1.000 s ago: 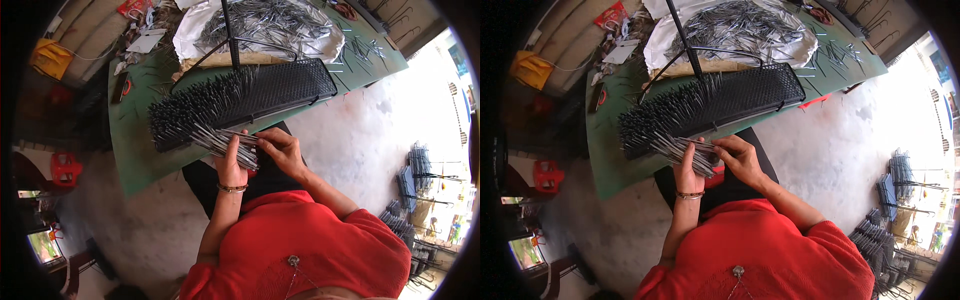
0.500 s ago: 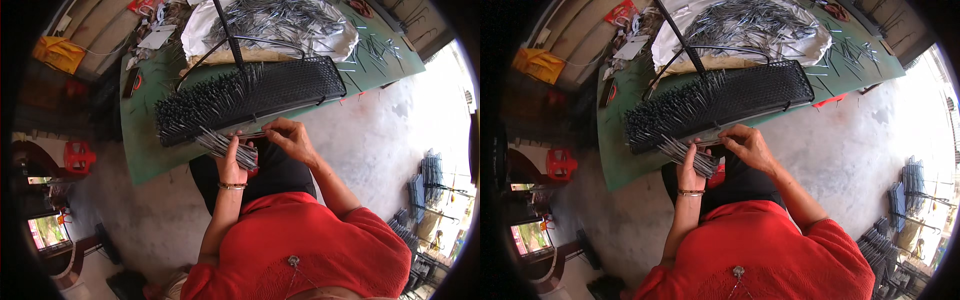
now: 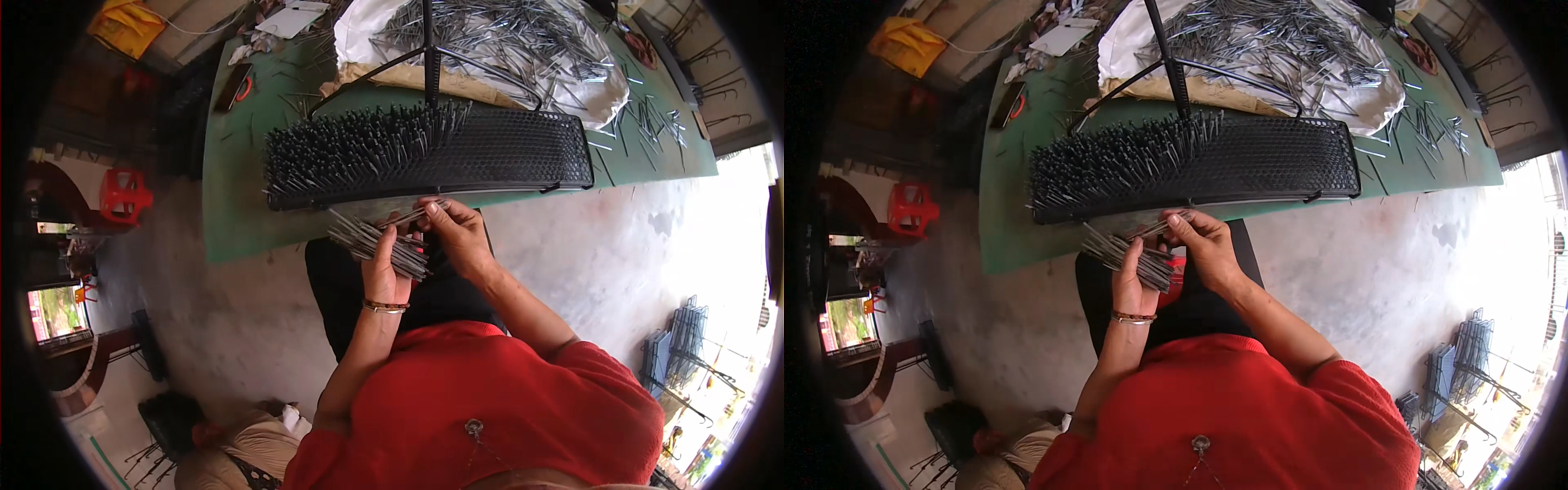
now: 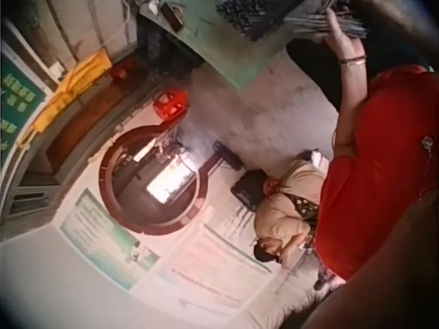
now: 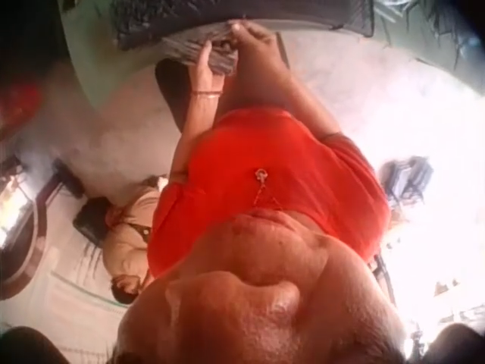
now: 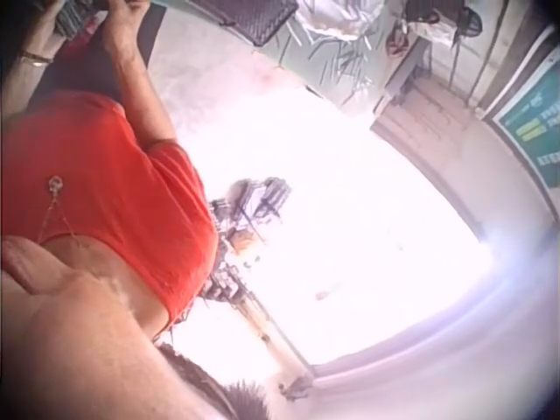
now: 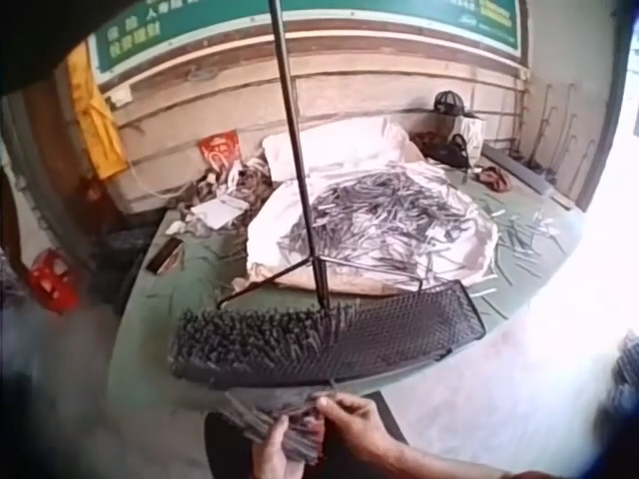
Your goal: Manually sorting and organizing thin metal rods into a specialized pin-board fixture on a workbench.
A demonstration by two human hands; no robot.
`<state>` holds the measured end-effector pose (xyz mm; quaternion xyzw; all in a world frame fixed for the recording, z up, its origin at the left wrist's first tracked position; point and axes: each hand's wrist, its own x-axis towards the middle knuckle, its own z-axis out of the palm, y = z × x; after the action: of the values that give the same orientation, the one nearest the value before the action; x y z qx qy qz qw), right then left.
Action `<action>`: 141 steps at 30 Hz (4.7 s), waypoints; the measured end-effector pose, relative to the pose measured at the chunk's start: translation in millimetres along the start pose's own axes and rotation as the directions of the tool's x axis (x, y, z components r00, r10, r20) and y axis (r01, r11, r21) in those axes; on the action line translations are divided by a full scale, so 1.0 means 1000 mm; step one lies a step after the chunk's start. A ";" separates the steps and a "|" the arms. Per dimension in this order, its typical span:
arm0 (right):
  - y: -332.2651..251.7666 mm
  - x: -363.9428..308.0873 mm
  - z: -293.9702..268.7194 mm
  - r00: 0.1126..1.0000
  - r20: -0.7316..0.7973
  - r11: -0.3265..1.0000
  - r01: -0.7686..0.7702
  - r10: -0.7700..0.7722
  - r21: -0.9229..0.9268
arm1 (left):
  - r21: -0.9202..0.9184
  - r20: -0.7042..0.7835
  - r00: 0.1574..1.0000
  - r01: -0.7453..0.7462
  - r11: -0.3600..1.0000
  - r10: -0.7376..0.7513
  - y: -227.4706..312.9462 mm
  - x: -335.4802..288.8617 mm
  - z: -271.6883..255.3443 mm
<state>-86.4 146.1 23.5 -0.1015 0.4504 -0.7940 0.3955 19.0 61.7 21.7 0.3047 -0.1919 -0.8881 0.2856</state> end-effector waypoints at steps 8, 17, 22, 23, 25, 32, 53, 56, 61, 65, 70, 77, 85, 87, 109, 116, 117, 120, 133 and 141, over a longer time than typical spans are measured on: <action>-0.049 0.027 0.001 0.935 0.025 0.843 0.331 -0.355 -0.424 | 0.179 0.037 0.996 0.072 0.981 -0.080 0.008 0.003 -0.006; -0.087 0.084 0.003 0.882 0.284 0.385 0.427 -0.375 -0.818 | 0.266 0.081 0.969 0.206 0.942 -0.235 0.015 -0.007 0.001; -0.086 0.088 0.006 0.883 0.344 0.301 0.439 -0.321 -0.846 | 0.289 0.104 0.961 0.216 0.933 -0.255 0.017 -0.008 -0.004; -0.083 0.088 0.005 0.878 0.350 0.297 0.447 -0.327 -0.844 | 0.287 0.102 0.962 0.216 0.933 -0.254 0.016 -0.007 -0.007; -0.079 0.090 0.004 0.874 0.355 0.291 0.453 -0.333 -0.843 | 0.283 0.100 0.962 0.219 0.934 -0.256 0.015 -0.007 -0.009; -0.069 0.089 0.006 0.887 0.261 0.349 0.400 -0.381 -0.848 | 0.299 0.120 0.957 0.217 0.929 -0.262 0.013 -0.006 -0.008; -0.059 0.084 0.013 0.743 0.482 0.093 0.582 -0.463 -0.808 | 0.418 0.148 0.929 0.252 0.873 -0.339 0.015 -0.006 -0.009; -0.054 0.087 0.006 0.641 0.609 -0.031 0.676 -0.468 -0.736 | 0.410 0.146 0.927 0.260 0.874 -0.344 0.014 -0.006 -0.011; -0.049 0.088 0.005 0.620 0.612 -0.034 0.688 -0.492 -0.724 | 0.421 0.165 0.912 0.280 0.863 -0.376 0.014 -0.006 -0.013; -0.046 0.086 0.002 0.624 0.534 0.001 0.651 -0.571 -0.759 | 0.413 0.200 0.899 0.283 0.866 -0.389 0.019 -0.005 -0.008; -0.046 0.086 -0.005 0.551 0.638 -0.174 0.668 -0.539 -0.724 | 0.416 0.208 0.896 0.282 0.864 -0.392 0.028 -0.001 -0.007; -0.043 0.063 0.006 0.583 0.457 -0.067 0.567 -0.671 -0.821 | 0.370 0.283 0.887 0.250 0.895 -0.365 0.035 0.001 -0.006; -0.046 0.034 0.025 0.969 0.200 0.802 0.001 0.148 -0.597 | 0.464 0.436 0.809 0.173 0.869 -0.394 0.039 -0.001 -0.001; -0.042 0.034 0.020 0.980 0.136 0.806 -0.039 0.147 -0.591 | 0.453 0.430 0.810 0.189 0.871 -0.399 0.037 -0.003 -0.002; -0.050 0.091 0.034 0.698 0.410 0.184 0.608 -0.588 -0.772 | 0.464 0.305 0.877 0.203 0.862 -0.371 0.037 0.002 -0.008; -0.049 0.093 0.038 0.672 0.475 0.101 0.629 -0.568 -0.771 | 0.470 0.273 0.897 0.191 0.862 -0.347 0.036 0.001 -0.013; -0.048 0.094 0.038 0.660 0.502 0.080 0.646 -0.558 -0.759 | 0.469 0.274 0.897 0.192 0.862 -0.348 0.036 0.000 -0.014; -0.050 0.091 0.042 0.661 0.485 0.068 0.628 -0.573 -0.775 | 0.502 0.285 0.885 0.189 0.844 -0.368 0.037 0.002 -0.013; -0.032 0.090 0.030 0.525 0.754 -0.245 0.731 -0.395 -0.637 | 0.520 0.265 0.906 0.154 0.840 -0.330 0.040 0.000 -0.012; -0.052 0.049 0.034 0.944 0.323 0.571 0.226 0.072 -0.789 | 0.504 0.390 0.865 0.086 0.860 -0.315 0.047 -0.002 -0.008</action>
<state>-129.3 103.6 75.0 -0.4193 0.6901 -0.4852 0.3354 43.6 25.6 41.0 0.1645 -0.4294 -0.8865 0.0527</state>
